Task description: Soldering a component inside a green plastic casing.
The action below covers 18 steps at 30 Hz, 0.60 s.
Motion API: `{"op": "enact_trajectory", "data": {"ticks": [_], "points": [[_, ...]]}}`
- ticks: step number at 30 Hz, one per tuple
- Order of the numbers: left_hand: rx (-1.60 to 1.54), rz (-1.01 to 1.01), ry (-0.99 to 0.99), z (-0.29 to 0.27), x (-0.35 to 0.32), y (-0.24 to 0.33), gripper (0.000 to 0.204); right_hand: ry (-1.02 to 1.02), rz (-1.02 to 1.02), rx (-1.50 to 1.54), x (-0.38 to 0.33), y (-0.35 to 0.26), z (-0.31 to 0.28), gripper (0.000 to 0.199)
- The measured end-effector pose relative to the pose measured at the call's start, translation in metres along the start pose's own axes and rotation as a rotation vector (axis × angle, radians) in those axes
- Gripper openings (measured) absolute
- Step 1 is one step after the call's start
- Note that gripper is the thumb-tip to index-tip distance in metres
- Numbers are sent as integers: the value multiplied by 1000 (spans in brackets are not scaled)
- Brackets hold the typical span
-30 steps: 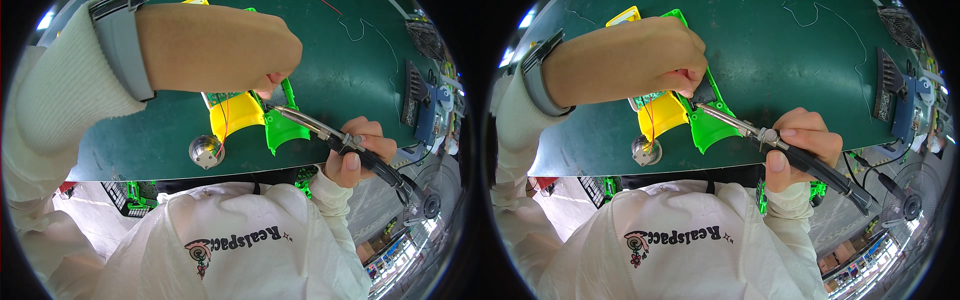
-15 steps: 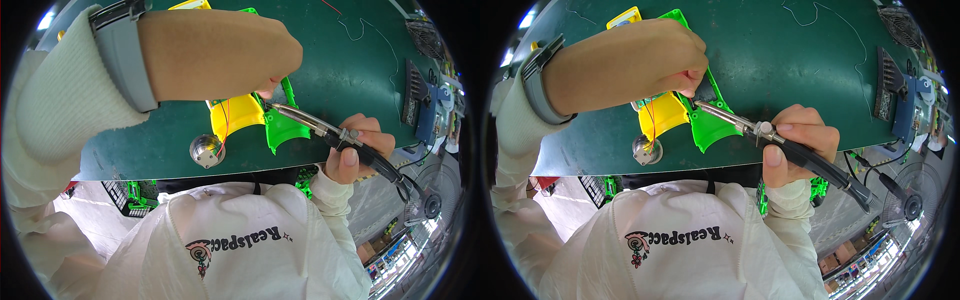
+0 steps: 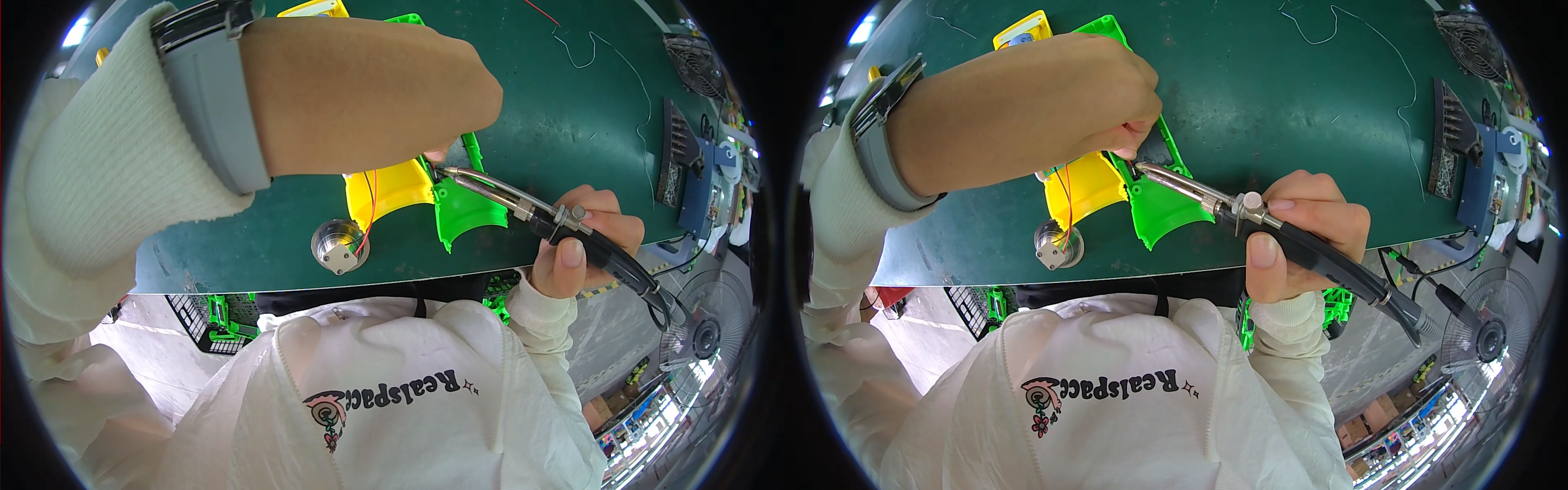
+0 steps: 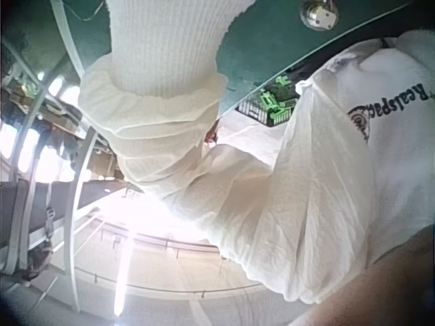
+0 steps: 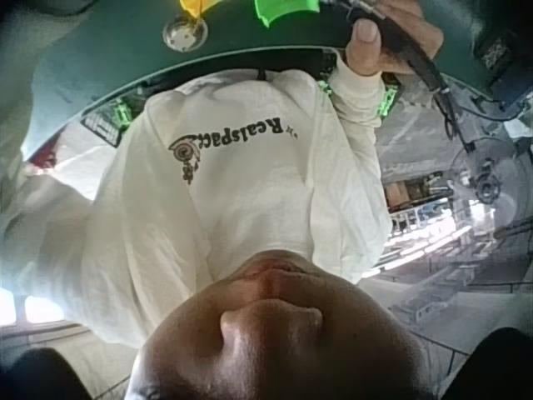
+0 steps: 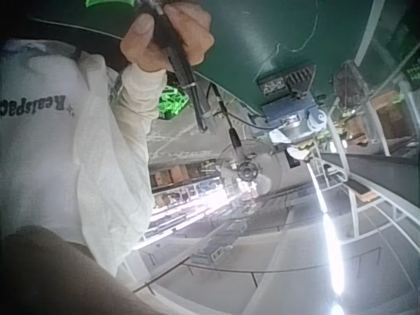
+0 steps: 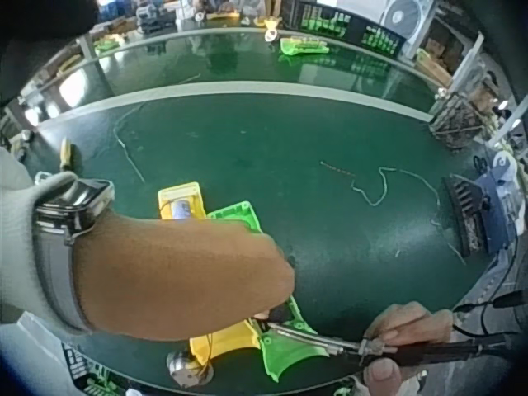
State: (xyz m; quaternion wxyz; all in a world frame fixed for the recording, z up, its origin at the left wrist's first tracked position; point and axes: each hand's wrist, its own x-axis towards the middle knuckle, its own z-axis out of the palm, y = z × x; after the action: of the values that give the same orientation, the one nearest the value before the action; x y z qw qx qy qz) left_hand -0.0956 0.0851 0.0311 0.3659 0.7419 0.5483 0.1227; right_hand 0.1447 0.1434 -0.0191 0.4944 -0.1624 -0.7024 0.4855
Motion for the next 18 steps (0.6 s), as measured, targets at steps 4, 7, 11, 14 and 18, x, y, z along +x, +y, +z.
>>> {"op": "enact_trajectory", "data": {"ticks": [4, 7, 11, 14, 18], "points": [[297, 64, 47, 1, -3, 7, 19, 0, 7, 2, -1, -1, 1, 40], [276, 23, 31, -2, -3, 12, 19, -3, 8, -4, -1, -2, 1, 40], [251, 33, -19, -6, -3, 12, 19, -9, -3, -12, -1, -2, 2, 40], [289, 57, 38, -2, -3, 12, 19, 49, 31, -94, -2, -2, 3, 42], [226, -41, -43, -3, 1, 14, 20, -11, -16, 3, -2, -1, 1, 39]]}}
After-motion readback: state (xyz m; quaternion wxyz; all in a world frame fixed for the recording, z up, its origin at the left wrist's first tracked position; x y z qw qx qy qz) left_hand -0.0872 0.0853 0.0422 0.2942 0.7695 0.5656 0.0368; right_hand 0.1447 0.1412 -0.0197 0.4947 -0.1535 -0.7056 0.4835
